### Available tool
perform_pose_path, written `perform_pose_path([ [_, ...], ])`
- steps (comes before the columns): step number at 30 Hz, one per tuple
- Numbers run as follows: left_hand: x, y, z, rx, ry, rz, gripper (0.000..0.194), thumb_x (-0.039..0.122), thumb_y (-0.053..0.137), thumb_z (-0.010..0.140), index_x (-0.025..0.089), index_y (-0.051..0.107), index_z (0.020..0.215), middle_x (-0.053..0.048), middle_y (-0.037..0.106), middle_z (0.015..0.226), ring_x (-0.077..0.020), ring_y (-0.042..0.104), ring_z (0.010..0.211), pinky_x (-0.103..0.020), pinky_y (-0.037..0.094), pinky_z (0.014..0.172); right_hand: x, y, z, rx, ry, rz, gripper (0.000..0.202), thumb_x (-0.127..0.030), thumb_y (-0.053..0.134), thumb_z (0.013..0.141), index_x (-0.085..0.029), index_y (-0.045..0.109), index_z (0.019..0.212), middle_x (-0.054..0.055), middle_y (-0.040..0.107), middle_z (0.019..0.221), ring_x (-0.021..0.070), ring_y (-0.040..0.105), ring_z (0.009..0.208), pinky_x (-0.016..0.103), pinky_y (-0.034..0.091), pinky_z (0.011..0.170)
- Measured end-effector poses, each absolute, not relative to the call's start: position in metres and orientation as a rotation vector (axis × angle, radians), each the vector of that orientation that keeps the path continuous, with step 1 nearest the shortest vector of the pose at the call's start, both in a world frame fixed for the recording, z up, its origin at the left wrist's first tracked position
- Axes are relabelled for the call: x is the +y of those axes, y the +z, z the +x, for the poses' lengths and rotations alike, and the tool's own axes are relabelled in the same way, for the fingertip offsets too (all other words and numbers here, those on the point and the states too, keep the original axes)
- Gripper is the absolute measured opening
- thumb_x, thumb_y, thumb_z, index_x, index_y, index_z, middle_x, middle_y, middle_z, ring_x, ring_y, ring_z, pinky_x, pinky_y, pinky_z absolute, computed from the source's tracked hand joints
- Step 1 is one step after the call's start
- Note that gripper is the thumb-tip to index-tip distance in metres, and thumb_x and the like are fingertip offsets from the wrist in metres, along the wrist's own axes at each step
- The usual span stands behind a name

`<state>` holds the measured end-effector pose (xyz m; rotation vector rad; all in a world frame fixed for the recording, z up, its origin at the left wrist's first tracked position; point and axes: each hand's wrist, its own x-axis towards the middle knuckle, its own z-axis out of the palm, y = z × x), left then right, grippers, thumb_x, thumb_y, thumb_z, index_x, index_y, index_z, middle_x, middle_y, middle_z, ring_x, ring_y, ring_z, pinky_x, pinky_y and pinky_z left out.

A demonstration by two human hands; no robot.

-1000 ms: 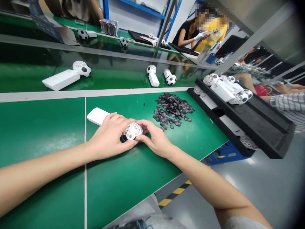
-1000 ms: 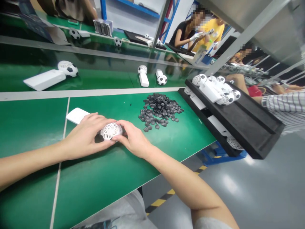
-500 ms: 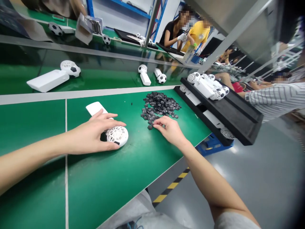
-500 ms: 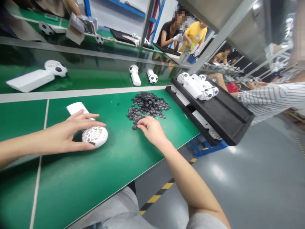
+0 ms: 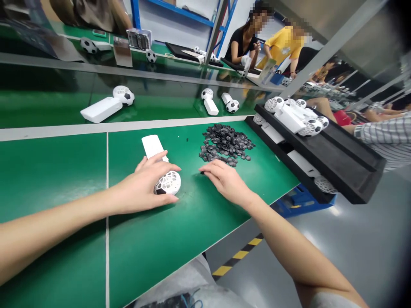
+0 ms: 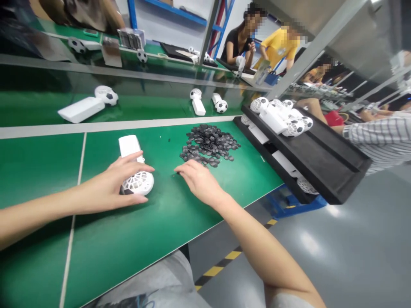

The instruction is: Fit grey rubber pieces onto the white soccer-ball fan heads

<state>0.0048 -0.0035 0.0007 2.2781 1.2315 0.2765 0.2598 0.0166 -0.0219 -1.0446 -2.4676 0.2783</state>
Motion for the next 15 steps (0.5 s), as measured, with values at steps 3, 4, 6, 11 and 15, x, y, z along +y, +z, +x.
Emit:
perform_pose_path([
  [3,-0.001,0.004,0.002,1.085,0.191,2.261,0.058,0.042,0.06,0.073,0.022,0.044,0.125,-0.008,0.036,0.142,-0.0287,0.007,0.138,-0.048,0.025,0.107,0.005,-0.009,0.242,-2.457,0.439,-0.789,0.023,-0.014,0.041,0.09,-0.019,0.061,0.102,0.005,0.06,0.091,0.013,0.056,0.086,0.027,0.049,0.075],
  [4,0.001,0.006,0.0,1.039,0.149,2.26,0.058,0.038,0.059,0.073,0.022,0.042,0.126,-0.008,0.032,0.144,-0.028,0.007,0.138,-0.046,0.026,0.107,0.003,-0.006,0.236,-2.472,0.434,-0.707,0.024,-0.013,0.041,0.09,-0.019,0.062,0.101,0.005,0.06,0.09,0.0132,0.055,0.085,0.027,0.048,0.074],
  [6,0.002,0.008,-0.003,1.003,0.114,2.264,0.058,0.032,0.058,0.073,0.022,0.041,0.127,-0.007,0.028,0.146,-0.027,0.007,0.138,-0.045,0.025,0.108,0.0,-0.003,0.223,-2.495,0.388,-0.58,0.023,-0.012,0.043,0.089,-0.019,0.062,0.097,0.005,0.061,0.089,0.0139,0.054,0.084,0.028,0.048,0.072],
  [11,0.0,0.006,-0.001,1.011,0.232,2.238,0.057,0.034,0.061,0.071,0.021,0.043,0.123,-0.008,0.035,0.142,-0.0273,0.01,0.138,-0.045,0.025,0.109,0.006,-0.002,0.203,-2.465,0.425,-0.426,0.011,-0.015,0.047,0.088,-0.017,0.059,0.089,0.004,0.064,0.083,0.0132,0.055,0.078,0.028,0.047,0.073],
  [15,-0.002,0.002,0.003,1.03,0.315,2.172,0.057,0.049,0.061,0.072,0.02,0.046,0.118,-0.009,0.037,0.14,-0.028,0.011,0.138,-0.047,0.023,0.109,0.01,0.001,0.199,-2.453,0.515,-0.41,0.008,-0.014,0.05,0.087,-0.018,0.056,0.083,0.001,0.064,0.077,0.0121,0.055,0.074,0.027,0.046,0.071],
])
